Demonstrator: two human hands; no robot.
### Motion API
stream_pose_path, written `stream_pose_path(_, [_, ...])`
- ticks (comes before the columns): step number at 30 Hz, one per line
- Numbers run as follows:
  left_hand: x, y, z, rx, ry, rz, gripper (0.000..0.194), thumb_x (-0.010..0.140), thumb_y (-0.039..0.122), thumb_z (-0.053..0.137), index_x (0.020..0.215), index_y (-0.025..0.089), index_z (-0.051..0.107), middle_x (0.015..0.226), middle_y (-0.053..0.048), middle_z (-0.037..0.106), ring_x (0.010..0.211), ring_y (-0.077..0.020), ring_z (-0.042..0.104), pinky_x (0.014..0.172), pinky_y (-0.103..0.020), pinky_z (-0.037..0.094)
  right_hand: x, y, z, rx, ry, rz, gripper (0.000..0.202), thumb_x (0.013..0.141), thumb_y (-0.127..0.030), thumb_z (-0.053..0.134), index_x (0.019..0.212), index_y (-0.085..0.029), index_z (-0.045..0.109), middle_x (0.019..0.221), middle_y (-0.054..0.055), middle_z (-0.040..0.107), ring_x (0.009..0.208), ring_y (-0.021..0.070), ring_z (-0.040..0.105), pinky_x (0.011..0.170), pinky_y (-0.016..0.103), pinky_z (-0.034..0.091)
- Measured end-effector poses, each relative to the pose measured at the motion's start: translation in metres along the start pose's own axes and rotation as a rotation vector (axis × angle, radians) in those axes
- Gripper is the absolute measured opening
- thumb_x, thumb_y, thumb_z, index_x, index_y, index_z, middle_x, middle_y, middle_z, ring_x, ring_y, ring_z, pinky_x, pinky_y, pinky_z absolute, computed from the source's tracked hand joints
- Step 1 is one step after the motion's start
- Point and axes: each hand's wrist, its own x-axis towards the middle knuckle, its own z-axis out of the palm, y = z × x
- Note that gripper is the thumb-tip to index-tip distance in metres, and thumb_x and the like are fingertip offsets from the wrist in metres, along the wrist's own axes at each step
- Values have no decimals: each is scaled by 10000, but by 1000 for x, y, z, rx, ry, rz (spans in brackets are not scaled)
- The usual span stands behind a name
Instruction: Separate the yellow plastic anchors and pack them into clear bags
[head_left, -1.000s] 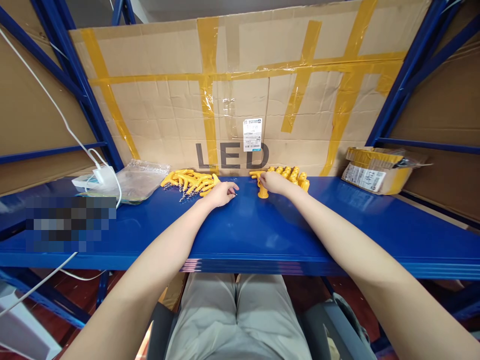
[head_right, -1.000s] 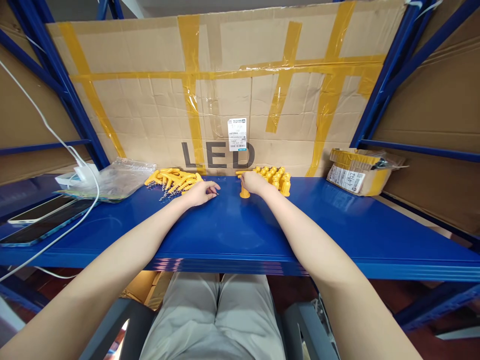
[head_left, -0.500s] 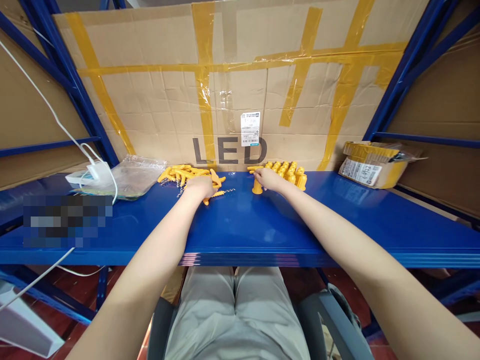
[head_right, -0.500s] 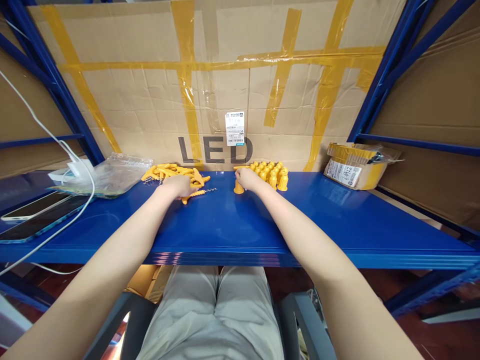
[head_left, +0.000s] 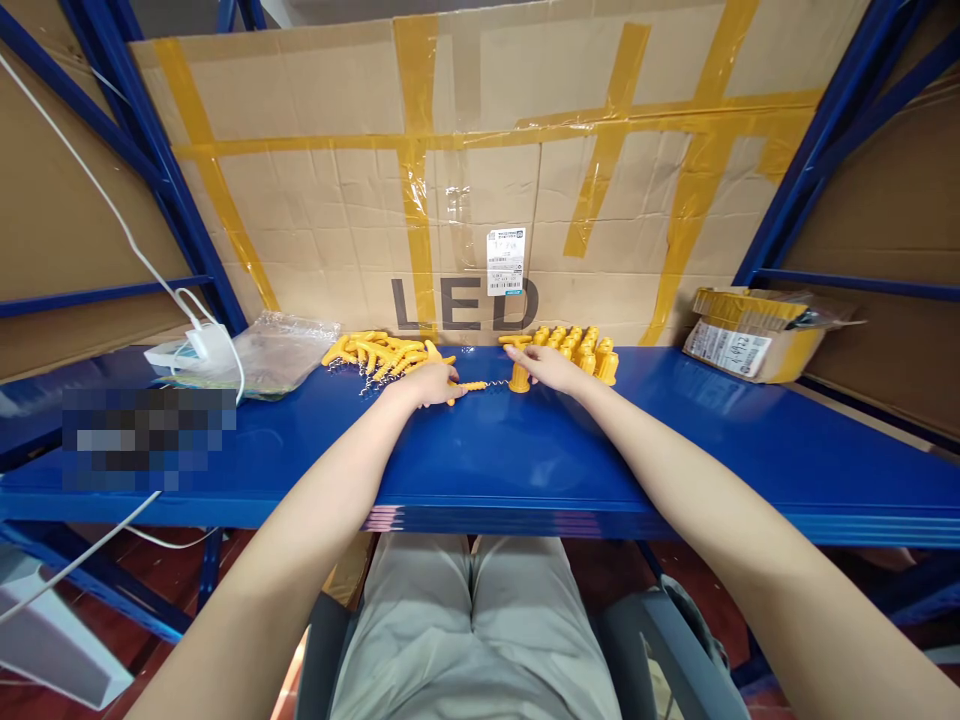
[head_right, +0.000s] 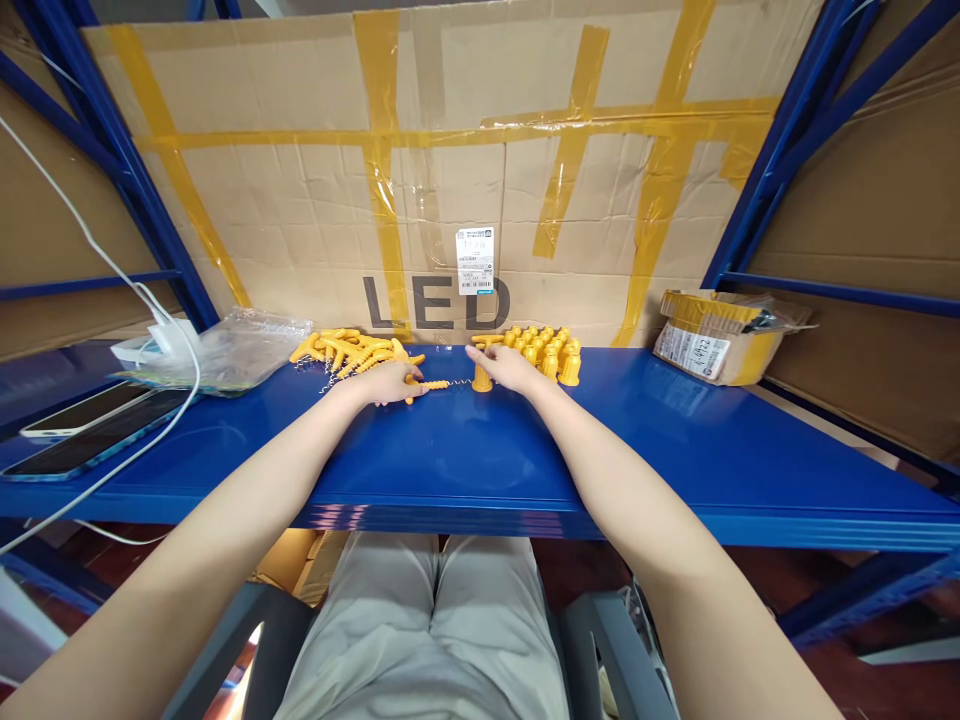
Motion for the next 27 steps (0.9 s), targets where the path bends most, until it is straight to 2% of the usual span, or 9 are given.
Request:
stream_pose_path(3, [2, -3, 0, -11, 3, 10, 419, 812, 445, 534, 1130, 189, 626, 819, -39, 718, 493, -137, 585, 494, -235, 440, -1, 3, 0, -76, -50, -56, 384, 793, -531, 581, 794, -147, 578, 749, 27, 628, 667, 143, 569, 611, 241, 413])
stream_pose_path(5, [3, -4, 1, -29, -11, 9, 411, 805, 446, 541, 1107, 182, 630, 809, -44, 714, 478, -136, 578, 466, -233, 427, 1, 5, 1, -124, -78, -75, 328, 760, -465, 643, 813, -146, 587, 747, 18, 630, 667, 147, 572, 598, 239, 408])
stream_pose_path(11, [4, -4, 1, -28, -5, -3, 356, 790, 434, 558, 1024, 176, 633, 779, -44, 703, 464, -118, 547, 442, -214, 403, -4, -3, -7, -399, -31, -81, 295, 813, -312, 614, 1042, -127, 602, 1034, 125, 656, 918, 245, 615, 738, 300, 438])
stream_pose_path(15, [0, 0, -2, -7, -7, -11, 328, 774, 432, 566, 976, 183, 637, 802, -39, 705, 478, -113, 538, 439, -209, 396, -14, -15, -13, -562, -61, -118, 234, 822, -169, 561, 1039, -133, 640, 1115, 150, 640, 1041, 299, 582, 822, 359, 424])
stream_pose_path(21, [-1, 0, -1, -25, 5, -17, 343, 758, 421, 572, 1002, 188, 631, 789, -35, 709, 490, -122, 558, 468, -216, 411, -16, -20, -9, -645, -89, -166, 302, 812, -31, 446, 1001, -119, 664, 1129, 161, 632, 1107, 300, 535, 890, 407, 381])
stream_pose_path(27, [2, -3, 1, -14, 44, 27, 289, 755, 434, 566, 875, 184, 647, 732, -38, 696, 515, -136, 580, 473, -223, 400, -11, -16, -2, -633, -89, -200, 344, 822, -59, 460, 1089, -156, 654, 1173, 141, 614, 1149, 291, 501, 940, 433, 345])
